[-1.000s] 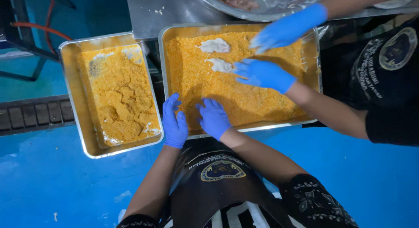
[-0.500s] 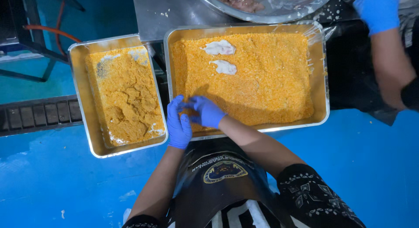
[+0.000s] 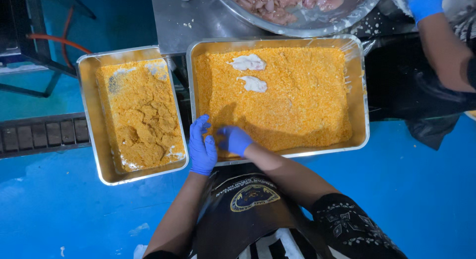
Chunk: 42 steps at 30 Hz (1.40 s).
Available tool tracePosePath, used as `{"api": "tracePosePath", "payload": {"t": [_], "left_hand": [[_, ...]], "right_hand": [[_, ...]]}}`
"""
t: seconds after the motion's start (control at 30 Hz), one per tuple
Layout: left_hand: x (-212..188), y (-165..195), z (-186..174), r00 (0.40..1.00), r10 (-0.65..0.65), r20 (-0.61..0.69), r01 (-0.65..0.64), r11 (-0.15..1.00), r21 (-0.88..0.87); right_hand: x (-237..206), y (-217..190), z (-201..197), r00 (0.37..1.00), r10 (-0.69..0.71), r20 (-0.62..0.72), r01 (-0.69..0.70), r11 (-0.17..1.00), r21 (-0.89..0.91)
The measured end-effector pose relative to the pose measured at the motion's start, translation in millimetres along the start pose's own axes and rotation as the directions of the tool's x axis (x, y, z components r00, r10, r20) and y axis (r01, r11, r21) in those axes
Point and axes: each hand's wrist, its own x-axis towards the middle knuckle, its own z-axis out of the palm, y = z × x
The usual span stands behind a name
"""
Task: The person coats raw chicken pieces in orange breading. They press each piece into a large tray of breading, turn and cover it, then move the coated piece aside and reach for the next piece, repeating the cycle continuously while a coworker supplies floured pieces.
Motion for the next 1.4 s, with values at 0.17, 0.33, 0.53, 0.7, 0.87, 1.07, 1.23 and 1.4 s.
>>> {"api": "tracePosePath", "payload": {"t": [0.17, 0.33, 0.53, 0.7, 0.87, 1.07, 1.23, 1.4], "left_hand": [[1, 3, -1, 1.0, -0.019, 0.0, 0.019, 1.0, -0.01], [4, 7, -4, 1.0, -0.008, -0.01, 0.008, 1.0, -0.024], [6, 11, -6, 1.0, -0.012, -0.011, 0.012, 0.999, -0.042], [5, 12, -8, 0.999, -0.038, -0.003, 0.038, 0.998, -0.041], [5, 11, -7, 0.999, -0.038, -0.011, 0.037, 0.998, -0.055], [5, 9, -7, 0.999, -0.042, -0.006, 0.042, 0.998, -0.051], [4, 11, -8, 0.999, -0.045, -0.007, 0.044, 0.998, -0.046], [4, 12, -9, 0.999, -0.046, -0.005, 0.046, 0.998, -0.048]], "right_hand": [[36, 22, -86, 0.91, 0.414, 0.006, -0.334, 0.726, 0.6], [63, 22, -164, 0.862, 0.453, -0.228, -0.286, 0.805, 0.52], [73, 23, -187, 0.906, 0.083, -0.415, -0.183, 0.961, -0.209], [69, 21, -192, 0.919, 0.205, -0.336, -0.32, 0.887, -0.332], [66, 20, -194, 0.933, 0.142, -0.33, -0.254, 0.91, -0.327], [84, 25, -196, 0.808, 0.297, -0.508, -0.258, 0.955, 0.147], [92, 27, -210, 0.808, 0.507, -0.301, 0.057, 0.441, 0.896], [70, 11, -153, 0.761, 0.106, -0.64, 0.164, 0.923, 0.348]]}}
